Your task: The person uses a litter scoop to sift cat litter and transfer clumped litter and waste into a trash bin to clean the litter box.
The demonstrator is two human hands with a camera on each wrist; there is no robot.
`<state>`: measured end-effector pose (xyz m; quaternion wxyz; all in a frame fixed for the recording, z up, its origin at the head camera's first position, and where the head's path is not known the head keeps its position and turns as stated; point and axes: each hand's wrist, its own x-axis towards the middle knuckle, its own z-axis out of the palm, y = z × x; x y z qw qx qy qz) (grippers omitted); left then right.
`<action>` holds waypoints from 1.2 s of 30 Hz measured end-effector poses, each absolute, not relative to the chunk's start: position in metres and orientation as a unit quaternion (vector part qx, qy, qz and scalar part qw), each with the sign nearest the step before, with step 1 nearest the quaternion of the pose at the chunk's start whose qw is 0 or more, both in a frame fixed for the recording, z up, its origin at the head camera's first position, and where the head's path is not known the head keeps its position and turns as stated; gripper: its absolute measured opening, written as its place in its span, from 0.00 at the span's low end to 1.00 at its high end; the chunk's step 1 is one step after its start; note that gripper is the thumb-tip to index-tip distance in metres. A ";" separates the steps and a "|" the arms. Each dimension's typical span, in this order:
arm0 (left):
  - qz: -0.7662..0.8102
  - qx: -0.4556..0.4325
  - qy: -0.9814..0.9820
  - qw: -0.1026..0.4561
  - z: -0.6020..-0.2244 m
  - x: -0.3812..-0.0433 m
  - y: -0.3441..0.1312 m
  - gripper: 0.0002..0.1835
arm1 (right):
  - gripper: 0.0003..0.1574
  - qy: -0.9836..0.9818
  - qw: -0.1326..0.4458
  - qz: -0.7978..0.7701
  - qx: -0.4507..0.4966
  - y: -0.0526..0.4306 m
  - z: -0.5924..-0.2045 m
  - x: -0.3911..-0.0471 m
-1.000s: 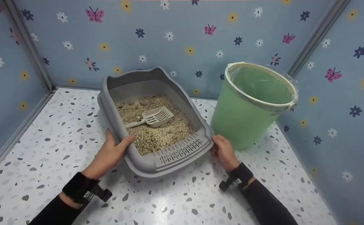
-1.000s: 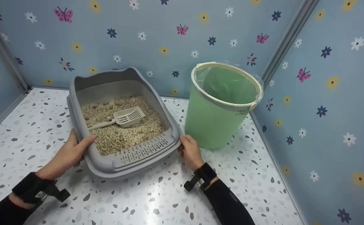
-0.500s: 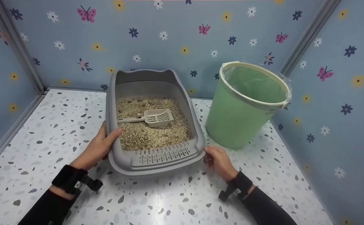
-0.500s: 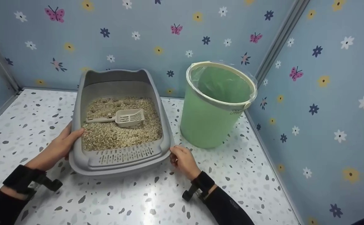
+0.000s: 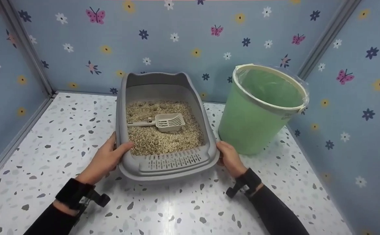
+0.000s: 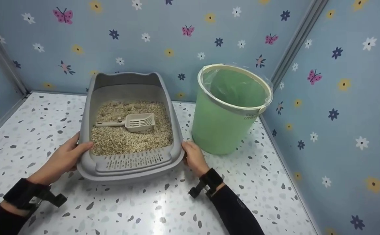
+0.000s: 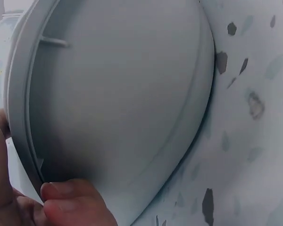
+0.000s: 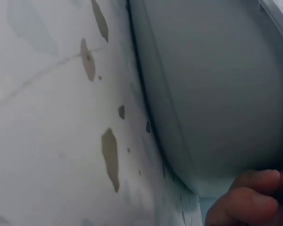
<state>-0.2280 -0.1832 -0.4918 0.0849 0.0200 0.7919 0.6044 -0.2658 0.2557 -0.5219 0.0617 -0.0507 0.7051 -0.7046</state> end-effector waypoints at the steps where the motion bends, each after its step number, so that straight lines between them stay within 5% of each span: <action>1: 0.602 0.020 0.794 0.086 -0.492 -0.231 -0.184 0.51 | 0.22 0.702 0.061 -0.707 -0.054 0.256 -0.522 -0.264; 13: 0.632 0.032 0.768 0.099 -0.499 -0.243 -0.199 0.44 | 0.25 0.711 0.071 -0.695 -0.082 0.244 -0.524 -0.232; 30: 0.632 0.034 0.768 0.098 -0.496 -0.240 -0.202 0.44 | 0.23 0.724 0.075 -0.681 -0.082 0.249 -0.522 -0.237; 36: 0.584 0.058 0.804 0.101 -0.484 -0.247 -0.204 0.48 | 0.24 0.807 0.019 -0.583 -0.094 0.279 -0.509 -0.248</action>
